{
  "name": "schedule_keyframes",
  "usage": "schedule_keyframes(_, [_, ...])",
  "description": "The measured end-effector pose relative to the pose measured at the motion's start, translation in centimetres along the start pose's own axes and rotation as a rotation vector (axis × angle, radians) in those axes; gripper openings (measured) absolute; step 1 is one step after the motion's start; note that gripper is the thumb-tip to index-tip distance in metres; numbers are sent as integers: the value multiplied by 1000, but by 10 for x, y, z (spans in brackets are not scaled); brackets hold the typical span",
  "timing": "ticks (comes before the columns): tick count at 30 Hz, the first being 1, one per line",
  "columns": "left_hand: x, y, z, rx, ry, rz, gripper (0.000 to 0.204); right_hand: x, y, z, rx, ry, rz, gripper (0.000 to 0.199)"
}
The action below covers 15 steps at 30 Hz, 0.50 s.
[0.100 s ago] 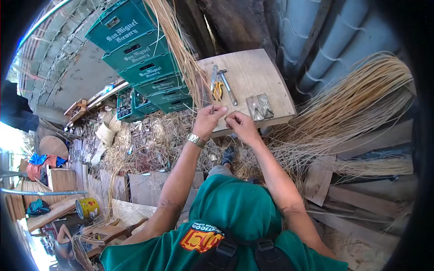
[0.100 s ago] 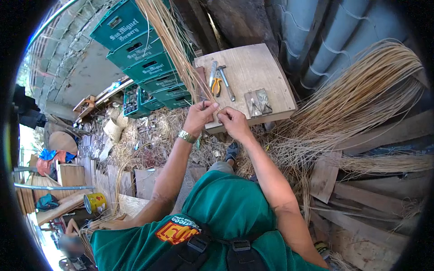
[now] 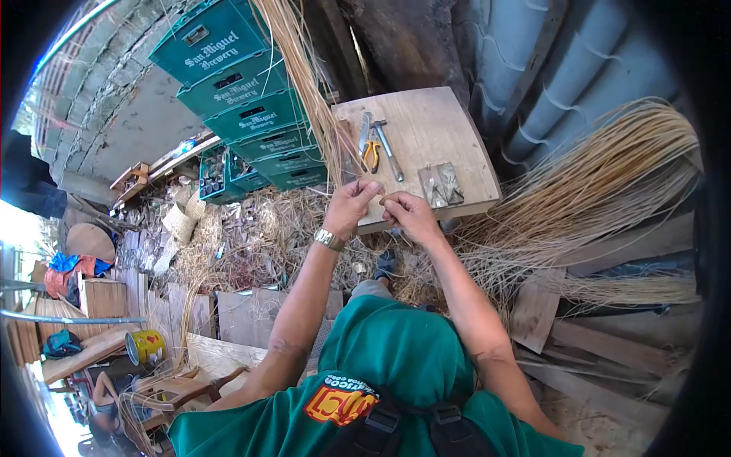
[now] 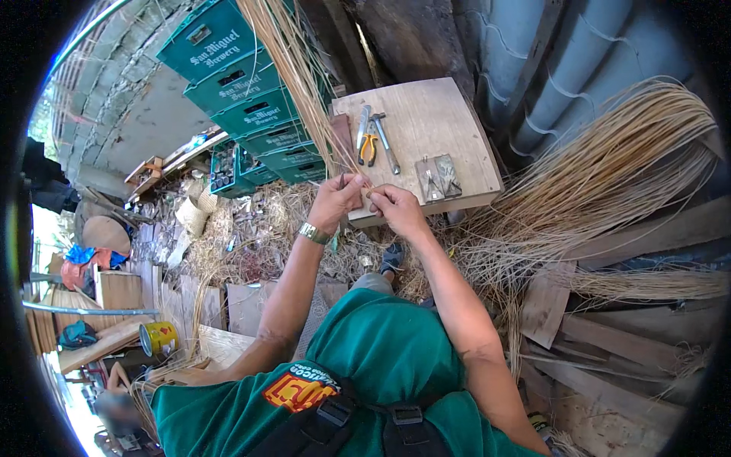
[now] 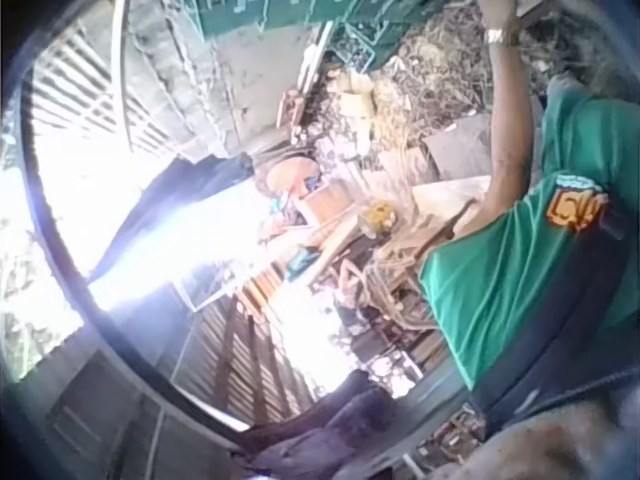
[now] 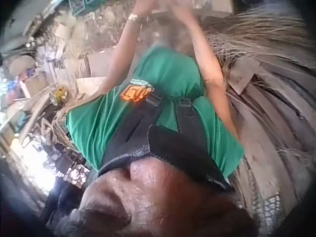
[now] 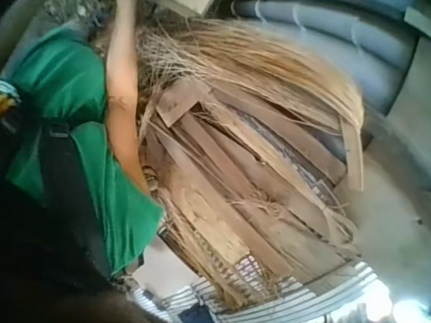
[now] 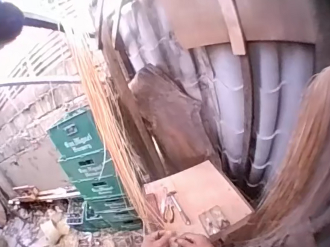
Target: Splitting and preparing thin bamboo or rattan strips using a hand-held guide.
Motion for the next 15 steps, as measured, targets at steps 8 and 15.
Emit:
schedule_keyframes(8, [-9, 0, 16, -59, -55, -62, 23, -6, -10, 6, 109, -95, -95, 15])
schedule_keyframes(15, [18, 6, 115, 221, -164, -143, 19, -45, 15, 37, -130, -168, 17, 21])
Point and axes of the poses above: each hand's wrist, its own x-axis towards the middle knuckle, its own y-axis out of the back of the hand, z = x × y, the point moved 3 cm from there along x, towards the middle knuckle, and after that the axes turned 13 degrees about -z, right-handed, at the moved point
